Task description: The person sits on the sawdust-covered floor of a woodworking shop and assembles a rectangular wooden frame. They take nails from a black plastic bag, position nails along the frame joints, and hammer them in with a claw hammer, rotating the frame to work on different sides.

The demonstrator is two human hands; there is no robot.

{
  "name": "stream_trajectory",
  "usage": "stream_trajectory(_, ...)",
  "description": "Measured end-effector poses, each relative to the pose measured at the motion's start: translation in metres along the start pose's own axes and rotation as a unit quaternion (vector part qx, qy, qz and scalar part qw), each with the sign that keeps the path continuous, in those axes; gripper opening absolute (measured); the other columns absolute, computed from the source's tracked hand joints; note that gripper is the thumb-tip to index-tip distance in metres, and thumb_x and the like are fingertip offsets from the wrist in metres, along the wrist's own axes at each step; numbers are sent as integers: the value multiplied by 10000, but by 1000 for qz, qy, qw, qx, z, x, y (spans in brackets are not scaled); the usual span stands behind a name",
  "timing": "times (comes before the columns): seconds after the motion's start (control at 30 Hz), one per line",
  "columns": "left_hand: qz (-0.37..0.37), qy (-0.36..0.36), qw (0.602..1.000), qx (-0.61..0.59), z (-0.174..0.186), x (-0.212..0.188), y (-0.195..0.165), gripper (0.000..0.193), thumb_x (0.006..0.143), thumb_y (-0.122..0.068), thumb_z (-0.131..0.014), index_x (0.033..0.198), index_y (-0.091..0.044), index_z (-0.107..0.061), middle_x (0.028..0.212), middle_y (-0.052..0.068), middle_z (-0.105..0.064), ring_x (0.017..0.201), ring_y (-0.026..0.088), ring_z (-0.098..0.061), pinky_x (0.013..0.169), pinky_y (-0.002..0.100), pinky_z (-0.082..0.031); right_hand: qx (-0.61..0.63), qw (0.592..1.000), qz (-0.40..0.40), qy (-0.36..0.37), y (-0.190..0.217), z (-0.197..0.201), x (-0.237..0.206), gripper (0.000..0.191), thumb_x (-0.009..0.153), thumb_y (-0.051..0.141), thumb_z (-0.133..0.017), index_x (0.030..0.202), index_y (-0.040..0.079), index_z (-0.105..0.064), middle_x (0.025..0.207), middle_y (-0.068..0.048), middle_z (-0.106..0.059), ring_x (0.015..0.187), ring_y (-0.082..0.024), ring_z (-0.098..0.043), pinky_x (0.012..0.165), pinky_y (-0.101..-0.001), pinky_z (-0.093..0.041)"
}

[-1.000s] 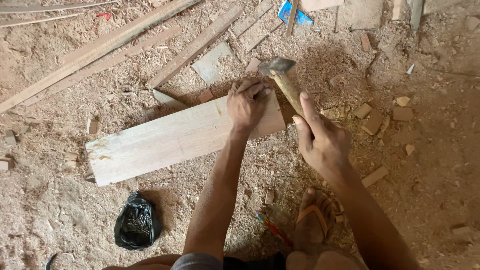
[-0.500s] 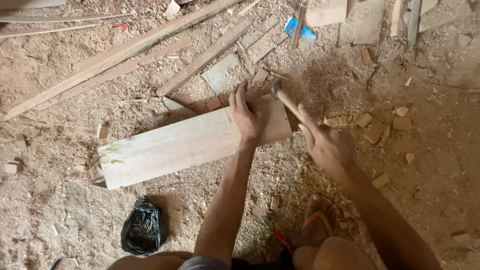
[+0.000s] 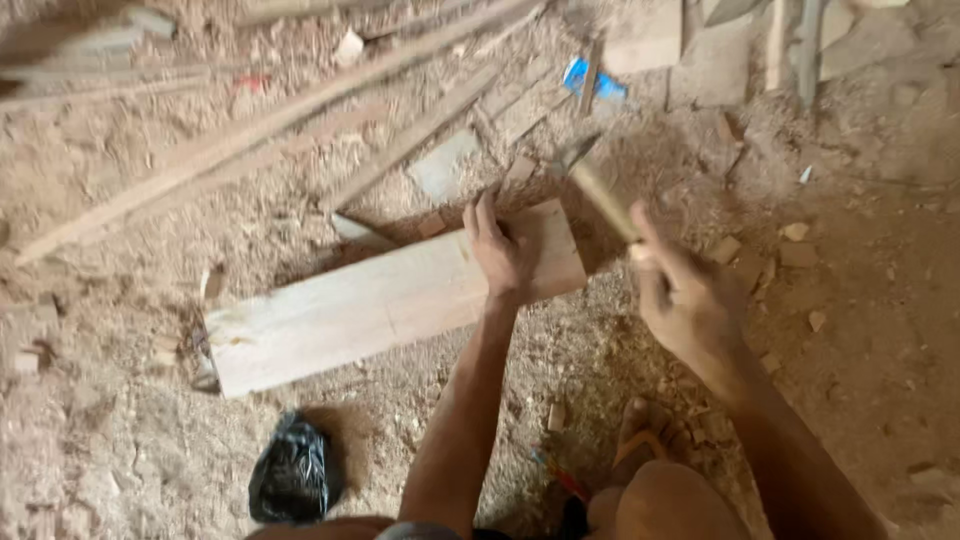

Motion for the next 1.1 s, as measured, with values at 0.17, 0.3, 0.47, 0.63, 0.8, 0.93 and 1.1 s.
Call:
stream_trajectory(0.17,-19,-9,1000,9,-7,-2,6,661,782,172,-463,1408,-30,-529,1306,168,-590,1228,316,-577,1035,458,-528,-92,993,-50,59,-7,-36,-18,492,1125,297,-492,1596,159,-458,641,-18,-572,419,-102,-412,365,-271,-379)
stream_trajectory(0.3,-37,-21,999,-19,-6,1,6,675,743,164,-455,1389,-23,-522,1312,183,-573,1228,331,-570,1035,448,-529,-65,995,35,-70,-5,-41,-28,368,1191,267,-535,1552,212,-492,682,20,-561,476,-67,-420,382,-232,-376)
stream_trajectory(0.47,16,7,1000,-18,6,1,-1,648,755,161,-455,1358,-45,-566,1254,164,-612,1137,330,-588,935,450,-519,-95,995,-37,19,-12,-50,-41,495,1107,295,-539,1581,167,-478,573,44,-488,416,-92,-375,371,-297,-351)
stream_trajectory(0.63,-5,-13,998,-65,11,-1,-11,605,783,154,-441,1319,-74,-604,1262,172,-622,1168,357,-595,925,450,-519,-80,996,-12,-39,-9,-57,-46,428,1169,309,-529,1570,168,-478,616,66,-488,438,-62,-361,366,-250,-341)
stream_trajectory(0.8,-16,49,999,-1,19,-3,-21,481,853,-83,-594,1334,-80,-583,1277,182,-607,1225,395,-571,1069,520,-480,-166,979,-76,94,-18,-63,-43,483,1086,359,-550,1539,193,-536,512,54,-484,364,-92,-354,324,-308,-334)
stream_trajectory(0.93,-97,258,939,205,29,-11,-40,896,926,-532,-670,1548,-10,-290,1492,285,-425,1415,478,-367,1216,628,-239,10,976,-192,100,-30,-60,-73,473,1111,317,-486,1565,182,-483,623,14,-539,427,-104,-414,354,-287,-370)
stream_trajectory(1.1,-65,423,833,352,59,-48,-40,1297,676,-653,-779,1575,-71,-46,1664,248,-49,1552,426,-36,1269,575,-83,169,893,-409,84,-36,-61,-167,562,1082,283,-369,1606,81,-358,723,-21,-566,474,-111,-445,361,-273,-395)
Point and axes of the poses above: each hand's wrist, its own x-axis towards the middle knuckle, its own z-axis out of the back of the hand, y = z × x, the point moved 3 cm from there along x, towards the middle knuckle
